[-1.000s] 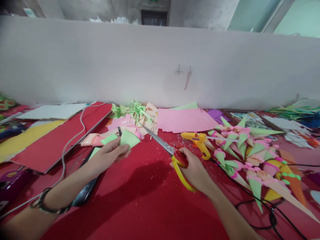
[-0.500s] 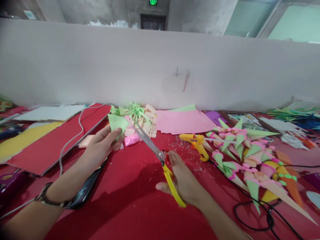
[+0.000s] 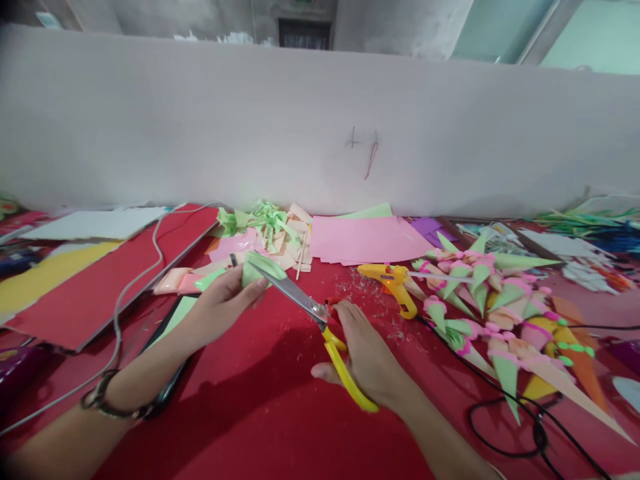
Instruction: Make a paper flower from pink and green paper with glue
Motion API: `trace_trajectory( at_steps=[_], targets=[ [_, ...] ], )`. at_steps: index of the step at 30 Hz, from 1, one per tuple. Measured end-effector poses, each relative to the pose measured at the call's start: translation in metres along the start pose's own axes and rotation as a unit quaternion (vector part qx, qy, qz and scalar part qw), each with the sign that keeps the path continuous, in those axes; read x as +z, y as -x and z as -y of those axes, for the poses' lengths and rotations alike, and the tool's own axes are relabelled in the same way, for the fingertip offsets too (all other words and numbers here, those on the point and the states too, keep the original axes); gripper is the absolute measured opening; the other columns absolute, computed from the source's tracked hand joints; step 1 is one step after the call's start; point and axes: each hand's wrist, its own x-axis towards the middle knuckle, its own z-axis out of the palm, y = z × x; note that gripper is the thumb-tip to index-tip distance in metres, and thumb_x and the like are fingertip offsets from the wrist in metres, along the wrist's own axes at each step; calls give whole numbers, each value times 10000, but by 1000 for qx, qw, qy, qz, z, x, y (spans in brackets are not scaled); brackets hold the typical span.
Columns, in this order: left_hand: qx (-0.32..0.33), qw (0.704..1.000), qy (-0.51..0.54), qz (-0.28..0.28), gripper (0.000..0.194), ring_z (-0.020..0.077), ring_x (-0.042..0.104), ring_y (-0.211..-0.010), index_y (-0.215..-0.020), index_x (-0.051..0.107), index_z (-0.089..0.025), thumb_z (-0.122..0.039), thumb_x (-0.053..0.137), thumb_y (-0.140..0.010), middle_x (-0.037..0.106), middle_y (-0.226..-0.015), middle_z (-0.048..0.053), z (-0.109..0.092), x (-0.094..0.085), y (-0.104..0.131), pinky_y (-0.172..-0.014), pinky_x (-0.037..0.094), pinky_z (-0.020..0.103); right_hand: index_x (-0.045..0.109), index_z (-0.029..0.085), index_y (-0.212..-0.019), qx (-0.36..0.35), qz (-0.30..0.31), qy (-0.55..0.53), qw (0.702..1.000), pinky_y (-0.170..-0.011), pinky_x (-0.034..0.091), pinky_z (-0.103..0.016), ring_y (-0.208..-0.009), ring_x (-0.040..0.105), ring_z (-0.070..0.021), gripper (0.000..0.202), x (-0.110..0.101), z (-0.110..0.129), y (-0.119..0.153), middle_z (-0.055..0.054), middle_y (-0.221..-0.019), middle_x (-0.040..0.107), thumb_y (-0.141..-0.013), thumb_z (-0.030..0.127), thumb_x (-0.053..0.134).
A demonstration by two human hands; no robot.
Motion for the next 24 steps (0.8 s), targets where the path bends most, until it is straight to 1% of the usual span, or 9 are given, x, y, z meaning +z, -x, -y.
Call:
trace_trajectory(
  at_steps=[2,5,7,11,16,21,24],
  targets=[
    [-5,1000,-4,10,276,75,315,-526,-665,379,-172,-364,370,-863,353,-594,-52,1,0,0,-498,281,194,415,178,-1044,6,-6,-3,1000,-768,444,-362,-894,535,-259,488,-1,0,0,-115,-979,535,-669,443,581],
    [-10,1000,-16,24,281,75,296,-516,-660,368,-175,-374,373,-858,332,-590,-55,2,-1,-1,-492,271,199,443,194,-839,25,9,-9,1000,-652,445,-319,-723,517,-207,353,-3,1,-2,-62,-811,521,-674,478,570],
    [-15,999,-21,27,285,77,289,-515,-662,367,-176,-388,373,-853,319,-588,-55,3,-1,-1,-490,268,202,426,197,-766,38,22,-21,999,-603,429,-298,-659,478,-180,358,-4,2,-3,-34,-746,486,-668,511,568],
    [-37,998,-19,40,288,81,272,-510,-680,383,-176,-413,377,-843,292,-585,-52,4,-2,-1,-476,258,206,421,190,-748,49,31,-53,997,-578,403,-275,-646,436,-157,410,-3,2,-4,-14,-732,445,-661,569,554],
    [-51,998,-7,47,287,77,283,-496,-677,389,-175,-414,389,-836,318,-571,-54,5,-3,-1,-457,249,201,419,190,-697,48,27,-58,997,-545,380,-262,-618,416,-149,430,-1,-1,-4,-4,-688,424,-669,607,517],
    [-47,997,-5,53,286,76,294,-493,-674,397,-174,-407,383,-839,338,-568,-54,6,-3,-1,-459,256,202,457,189,-695,35,42,-40,998,-530,392,-266,-599,459,-161,381,-4,-2,-5,-20,-671,463,-695,567,504],
    [-57,997,-16,52,290,78,305,-492,-681,400,-175,-422,386,-832,338,-570,-55,5,-2,-1,-460,257,206,476,192,-739,35,43,-13,998,-565,419,-285,-643,503,-186,322,-6,1,-4,-46,-731,505,-696,508,525]
  ],
)
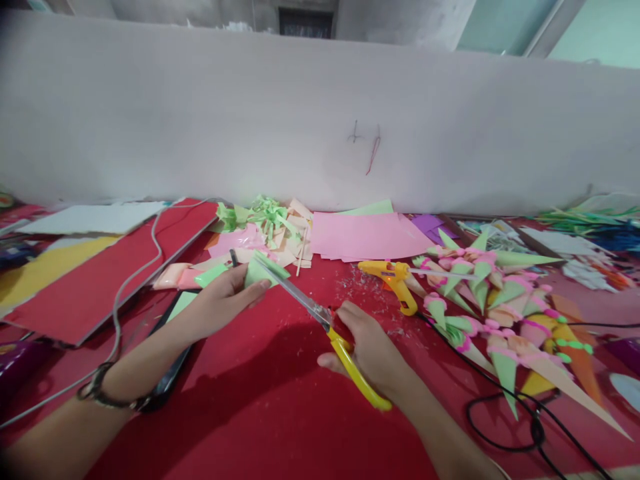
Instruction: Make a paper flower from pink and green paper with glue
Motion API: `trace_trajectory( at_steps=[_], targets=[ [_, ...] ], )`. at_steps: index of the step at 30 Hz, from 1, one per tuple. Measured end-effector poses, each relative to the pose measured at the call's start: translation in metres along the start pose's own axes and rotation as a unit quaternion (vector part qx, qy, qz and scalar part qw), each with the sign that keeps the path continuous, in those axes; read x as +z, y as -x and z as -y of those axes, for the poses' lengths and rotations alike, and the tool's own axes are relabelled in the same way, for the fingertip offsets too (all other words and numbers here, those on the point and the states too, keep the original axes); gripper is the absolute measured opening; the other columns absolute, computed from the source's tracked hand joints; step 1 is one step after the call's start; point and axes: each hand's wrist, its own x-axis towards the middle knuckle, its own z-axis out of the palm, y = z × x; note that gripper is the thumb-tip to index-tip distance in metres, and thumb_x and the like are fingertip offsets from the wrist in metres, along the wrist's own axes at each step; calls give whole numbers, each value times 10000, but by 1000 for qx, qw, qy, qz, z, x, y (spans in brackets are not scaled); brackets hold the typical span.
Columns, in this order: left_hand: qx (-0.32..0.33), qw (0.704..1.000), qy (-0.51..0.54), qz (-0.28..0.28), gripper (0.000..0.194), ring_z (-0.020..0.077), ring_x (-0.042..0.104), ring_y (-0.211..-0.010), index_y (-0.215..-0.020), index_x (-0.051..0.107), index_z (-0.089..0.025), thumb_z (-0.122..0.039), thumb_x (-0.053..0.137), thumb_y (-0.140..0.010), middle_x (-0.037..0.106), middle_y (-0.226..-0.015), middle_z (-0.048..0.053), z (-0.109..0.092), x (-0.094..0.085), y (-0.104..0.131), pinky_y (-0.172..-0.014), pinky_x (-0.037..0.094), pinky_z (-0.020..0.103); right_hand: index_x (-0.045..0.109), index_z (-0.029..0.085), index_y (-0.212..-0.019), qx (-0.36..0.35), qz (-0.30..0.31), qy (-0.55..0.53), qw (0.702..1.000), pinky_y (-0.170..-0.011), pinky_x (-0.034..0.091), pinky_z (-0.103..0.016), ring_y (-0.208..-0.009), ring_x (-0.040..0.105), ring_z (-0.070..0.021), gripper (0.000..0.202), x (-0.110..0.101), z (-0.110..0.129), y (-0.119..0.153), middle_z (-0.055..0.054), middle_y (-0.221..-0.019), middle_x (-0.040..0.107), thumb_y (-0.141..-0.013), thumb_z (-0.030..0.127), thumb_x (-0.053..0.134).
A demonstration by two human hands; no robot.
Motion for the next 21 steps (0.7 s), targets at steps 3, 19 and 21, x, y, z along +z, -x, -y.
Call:
trace_trajectory(
  at_steps=[3,19,21],
  targets=[
    [-23,999,-29,8,312,81,312,-494,-673,389,-176,-453,396,-817,334,-572,-56,-1,2,1,-456,245,216,475,203,-801,10,2,26,1000,-586,432,-294,-668,514,-194,274,-1,4,2,-52,-779,513,-699,451,527],
    [-50,993,70,75,374,96,511,-510,-984,448,-171,-482,479,-779,539,-579,-51,-2,2,4,-540,386,211,519,188,-676,38,16,19,999,-632,440,-302,-695,549,-202,272,5,2,1,-60,-761,549,-653,441,615],
    [-36,994,80,72,364,70,455,-463,-986,476,-177,-482,470,-785,504,-584,-59,-1,2,4,-506,374,199,540,189,-686,46,30,27,998,-620,438,-297,-711,561,-208,242,6,2,2,-65,-772,569,-658,415,620]
  ],
)
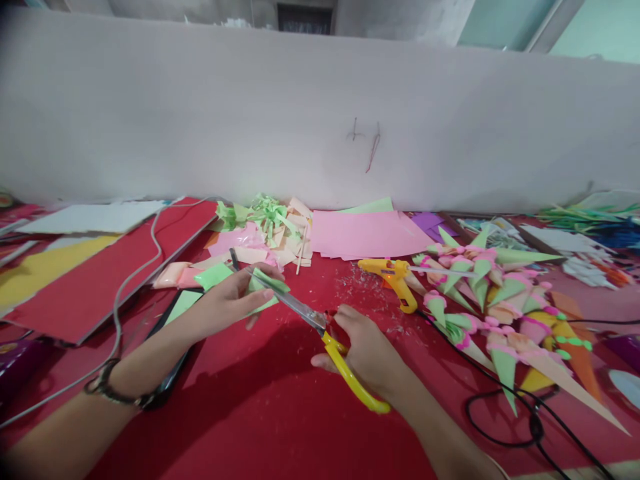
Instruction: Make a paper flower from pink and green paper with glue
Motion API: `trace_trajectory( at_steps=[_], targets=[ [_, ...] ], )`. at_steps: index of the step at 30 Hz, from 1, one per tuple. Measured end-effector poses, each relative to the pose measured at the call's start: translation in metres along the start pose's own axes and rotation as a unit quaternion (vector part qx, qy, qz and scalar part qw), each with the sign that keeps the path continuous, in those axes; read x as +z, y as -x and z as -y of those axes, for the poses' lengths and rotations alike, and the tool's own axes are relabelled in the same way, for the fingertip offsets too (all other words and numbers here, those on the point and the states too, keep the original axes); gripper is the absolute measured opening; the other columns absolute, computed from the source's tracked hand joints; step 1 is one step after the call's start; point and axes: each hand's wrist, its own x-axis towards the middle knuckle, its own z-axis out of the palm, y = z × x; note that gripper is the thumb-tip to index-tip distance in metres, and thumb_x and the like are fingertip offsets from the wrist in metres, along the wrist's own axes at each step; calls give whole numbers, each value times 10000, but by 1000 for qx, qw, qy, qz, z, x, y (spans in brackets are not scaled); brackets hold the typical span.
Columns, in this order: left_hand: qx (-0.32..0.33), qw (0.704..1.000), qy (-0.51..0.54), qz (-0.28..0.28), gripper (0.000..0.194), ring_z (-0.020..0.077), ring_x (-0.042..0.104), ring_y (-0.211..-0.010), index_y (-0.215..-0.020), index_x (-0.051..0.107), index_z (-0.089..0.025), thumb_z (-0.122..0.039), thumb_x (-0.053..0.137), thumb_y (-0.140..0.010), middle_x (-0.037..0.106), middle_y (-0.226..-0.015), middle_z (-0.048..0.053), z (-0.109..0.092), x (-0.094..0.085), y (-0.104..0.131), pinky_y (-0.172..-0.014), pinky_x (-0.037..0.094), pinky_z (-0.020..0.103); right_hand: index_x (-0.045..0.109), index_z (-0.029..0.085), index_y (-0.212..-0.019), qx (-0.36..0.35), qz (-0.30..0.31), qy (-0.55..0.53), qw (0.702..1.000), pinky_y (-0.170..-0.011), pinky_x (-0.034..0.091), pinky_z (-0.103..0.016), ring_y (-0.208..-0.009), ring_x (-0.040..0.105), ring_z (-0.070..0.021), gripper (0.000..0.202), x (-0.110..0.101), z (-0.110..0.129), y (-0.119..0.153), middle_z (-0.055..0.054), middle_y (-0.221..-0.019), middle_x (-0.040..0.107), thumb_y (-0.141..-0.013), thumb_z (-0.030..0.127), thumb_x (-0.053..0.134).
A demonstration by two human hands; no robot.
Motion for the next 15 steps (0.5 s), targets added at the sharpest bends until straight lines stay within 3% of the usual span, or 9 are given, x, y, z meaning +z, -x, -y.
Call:
trace_trajectory(
  at_steps=[5,10,15],
  targets=[
    [0,999,-16,-34,315,55,356,-422,-865,526,-166,-464,449,-797,367,-505,-77,1,1,-4,-409,278,172,545,173,-698,19,16,-3,1000,-613,419,-288,-711,550,-196,256,-1,2,-1,-66,-779,570,-692,426,586],
    [22,992,29,-119,259,39,261,-393,-688,483,-162,-402,460,-783,307,-474,-83,7,2,-8,-377,214,162,490,172,-639,38,24,-4,999,-581,386,-263,-633,501,-149,272,-1,5,-3,-25,-711,521,-725,425,545],
    [-15,976,11,-217,304,37,233,-348,-601,375,-180,-415,382,-794,266,-430,-87,15,-16,-19,-355,204,163,485,179,-649,45,29,13,998,-571,362,-251,-632,503,-141,251,0,4,-3,-5,-706,510,-724,413,538]
  ],
)
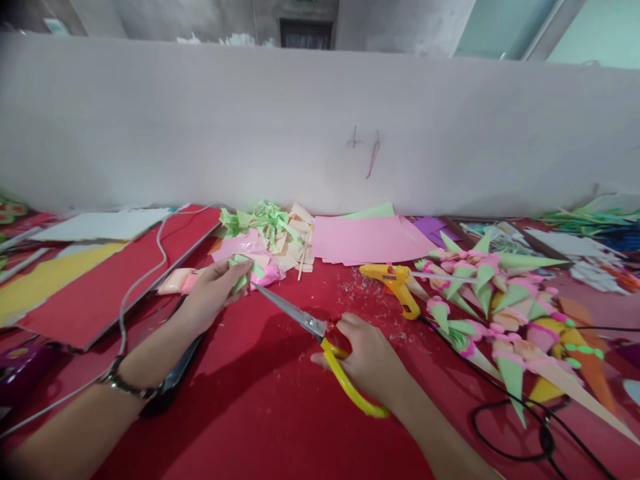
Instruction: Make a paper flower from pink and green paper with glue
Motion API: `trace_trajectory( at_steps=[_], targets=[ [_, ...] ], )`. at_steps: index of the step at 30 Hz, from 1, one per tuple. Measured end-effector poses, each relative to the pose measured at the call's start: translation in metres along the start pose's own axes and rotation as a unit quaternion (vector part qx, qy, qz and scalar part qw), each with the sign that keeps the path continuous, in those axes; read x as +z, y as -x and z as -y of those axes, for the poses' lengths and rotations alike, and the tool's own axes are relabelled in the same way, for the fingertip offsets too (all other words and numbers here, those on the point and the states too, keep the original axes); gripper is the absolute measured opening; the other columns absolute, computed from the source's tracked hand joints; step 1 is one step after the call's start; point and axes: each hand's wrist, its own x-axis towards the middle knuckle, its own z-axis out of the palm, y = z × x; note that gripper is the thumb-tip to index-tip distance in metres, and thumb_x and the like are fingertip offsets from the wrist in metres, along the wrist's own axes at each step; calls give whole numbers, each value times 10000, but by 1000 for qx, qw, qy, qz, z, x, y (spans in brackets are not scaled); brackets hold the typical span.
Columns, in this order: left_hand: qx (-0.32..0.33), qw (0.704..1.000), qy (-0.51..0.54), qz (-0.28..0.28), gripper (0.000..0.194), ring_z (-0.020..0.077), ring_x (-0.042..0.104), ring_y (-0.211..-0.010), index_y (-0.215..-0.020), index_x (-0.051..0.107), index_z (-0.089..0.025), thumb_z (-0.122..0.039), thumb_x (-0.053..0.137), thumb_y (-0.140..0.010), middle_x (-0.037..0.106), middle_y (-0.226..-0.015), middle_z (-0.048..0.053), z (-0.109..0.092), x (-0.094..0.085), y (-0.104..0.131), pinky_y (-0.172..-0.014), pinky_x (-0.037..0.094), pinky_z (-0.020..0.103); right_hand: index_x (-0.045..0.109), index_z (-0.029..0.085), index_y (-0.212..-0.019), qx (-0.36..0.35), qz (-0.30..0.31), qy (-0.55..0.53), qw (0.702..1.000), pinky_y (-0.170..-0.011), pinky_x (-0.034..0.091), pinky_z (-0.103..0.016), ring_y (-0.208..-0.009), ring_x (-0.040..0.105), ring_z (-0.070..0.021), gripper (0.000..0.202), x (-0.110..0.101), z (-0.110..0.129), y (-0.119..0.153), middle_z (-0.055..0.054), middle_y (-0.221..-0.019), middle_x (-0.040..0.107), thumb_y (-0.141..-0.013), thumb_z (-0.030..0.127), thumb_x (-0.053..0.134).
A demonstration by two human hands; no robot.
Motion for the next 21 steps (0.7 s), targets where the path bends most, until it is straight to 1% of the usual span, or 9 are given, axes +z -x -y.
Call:
trace_trajectory(
  at_steps=[4,6,8,9,11,13,15,18,21],
  targets=[
    [2,997,-69,-45,302,42,253,-338,-575,342,-187,-393,405,-787,236,-414,-89,0,-19,-51,-371,226,168,507,180,-683,21,11,34,999,-590,372,-261,-663,539,-158,295,7,-1,-1,-21,-757,520,-723,472,517],
    [2,991,-112,-72,263,55,305,-353,-614,414,-177,-380,420,-781,289,-429,-78,-2,-30,-83,-386,250,175,517,178,-689,24,25,60,998,-591,376,-270,-666,555,-167,333,12,-2,-2,-33,-786,528,-724,509,499],
    [8,982,-161,-95,212,81,390,-399,-771,505,-166,-371,450,-766,390,-478,-57,-3,-40,-111,-436,320,196,537,176,-708,16,40,90,995,-594,379,-280,-683,571,-183,369,17,-2,-2,-46,-812,538,-729,539,479],
    [12,976,-187,-110,248,101,438,-439,-871,514,-161,-367,500,-734,445,-522,-42,-3,-45,-121,-471,352,215,548,173,-723,11,46,105,993,-596,380,-285,-694,578,-192,384,19,-3,-2,-52,-825,543,-730,550,474],
    [29,964,-233,-123,456,151,526,-571,-1038,489,-153,-313,620,-631,537,-630,-4,-2,-54,-134,-566,398,252,562,169,-753,3,50,127,991,-597,381,-291,-707,587,-203,407,22,-3,-2,-61,-846,549,-736,563,463],
    [47,955,-266,-124,616,191,558,-705,-1137,447,-165,-234,663,-564,582,-725,21,-1,-63,-139,-655,413,278,563,167,-762,3,50,138,989,-592,378,-291,-703,591,-205,418,23,-4,-3,-61,-849,551,-738,571,460],
    [58,950,-284,-116,619,202,557,-781,-1153,449,-179,-195,642,-565,597,-783,28,-1,-72,-136,-709,412,287,558,170,-765,12,44,142,989,-587,372,-288,-704,592,-204,416,21,-6,-3,-56,-844,552,-738,574,463],
    [53,953,-287,-86,376,179,553,-738,-984,563,-167,-228,597,-614,601,-755,19,-4,-84,-118,-699,420,275,551,175,-761,33,40,146,988,-562,353,-276,-691,589,-194,390,18,-8,-4,-48,-837,553,-740,558,478],
    [23,964,-260,-46,165,142,528,-606,-716,610,-155,-301,594,-640,570,-609,-1,-7,-91,-84,-615,430,248,552,181,-764,47,41,147,987,-541,334,-266,-693,592,-188,354,17,-10,-5,-42,-837,552,-749,529,485]
  ],
)
